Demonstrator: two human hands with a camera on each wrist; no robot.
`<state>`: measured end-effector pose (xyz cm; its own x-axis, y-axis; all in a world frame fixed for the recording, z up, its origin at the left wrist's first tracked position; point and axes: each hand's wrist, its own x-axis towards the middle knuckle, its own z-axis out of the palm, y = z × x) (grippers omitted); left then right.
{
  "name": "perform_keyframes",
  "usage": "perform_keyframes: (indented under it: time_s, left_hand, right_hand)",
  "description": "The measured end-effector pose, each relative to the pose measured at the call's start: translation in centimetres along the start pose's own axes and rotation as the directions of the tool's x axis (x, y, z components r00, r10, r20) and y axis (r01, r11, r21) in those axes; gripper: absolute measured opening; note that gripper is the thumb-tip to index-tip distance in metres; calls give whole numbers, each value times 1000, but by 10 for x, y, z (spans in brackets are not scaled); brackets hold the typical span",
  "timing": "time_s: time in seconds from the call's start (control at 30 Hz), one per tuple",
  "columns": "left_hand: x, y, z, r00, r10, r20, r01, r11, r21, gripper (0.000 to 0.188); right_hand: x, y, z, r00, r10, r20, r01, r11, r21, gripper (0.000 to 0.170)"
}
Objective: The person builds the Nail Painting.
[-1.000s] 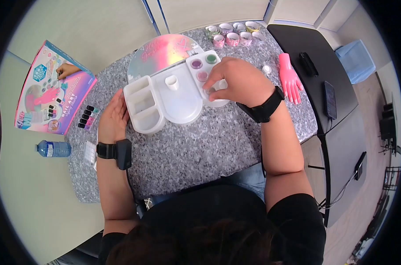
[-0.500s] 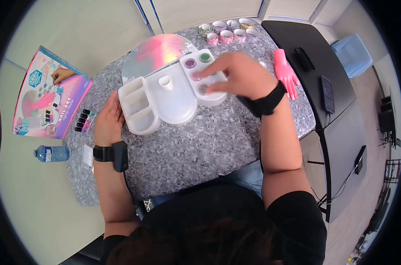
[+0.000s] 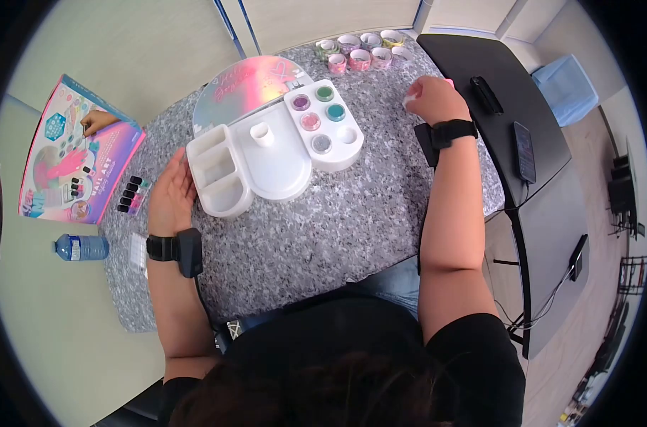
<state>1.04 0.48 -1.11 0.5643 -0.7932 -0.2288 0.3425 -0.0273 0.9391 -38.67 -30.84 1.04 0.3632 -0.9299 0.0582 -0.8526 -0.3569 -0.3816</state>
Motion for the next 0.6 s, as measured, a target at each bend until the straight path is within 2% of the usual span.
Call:
perform_keyframes:
  time_s: [0.03, 0.07, 0.13, 0.2, 0.23, 0.33, 0.37, 0.6]
  left_hand:
    - [0, 0, 0, 1000, -5, 0, 5, 1000, -9, 67]
    - [-1, 1, 0, 1000, -8, -4, 8, 1000, -18, 67]
    - [-2, -2, -4, 1000, -8, -21, 7, 1000, -30, 67]
    - [4, -2, 0, 1000, -2, -9, 2, 999, -43, 67]
    - [4, -2, -1, 1000, -8, -21, 7, 999, -44, 63]
    - [3, -3, -1, 999, -5, -33, 3, 999, -52, 60]
    - [2, -3, -3, 1000, -2, -31, 0, 998, -61, 59]
    - [7, -8, -7, 999, -11, -32, 10, 999, -42, 62]
  right_hand:
    - [-1, -2, 1, 993, -102, -52, 107, 989, 105, 30]
    - [-8, -20, -7, 993, -110, -51, 115, 988, 105, 30]
    - [-26, -57, -23, 958, -280, 58, 240, 898, 369, 26]
    - [-40, -75, -26, 858, -511, 48, 430, 766, 478, 25]
    - [-45, -83, -24, 829, -557, 47, 468, 738, 485, 28]
    - [-52, -92, -15, 811, -580, 78, 499, 755, 426, 30]
    - [-52, -95, -16, 822, -558, 117, 466, 776, 425, 30]
    - [-49, -93, -12, 822, -553, 134, 461, 785, 414, 28]
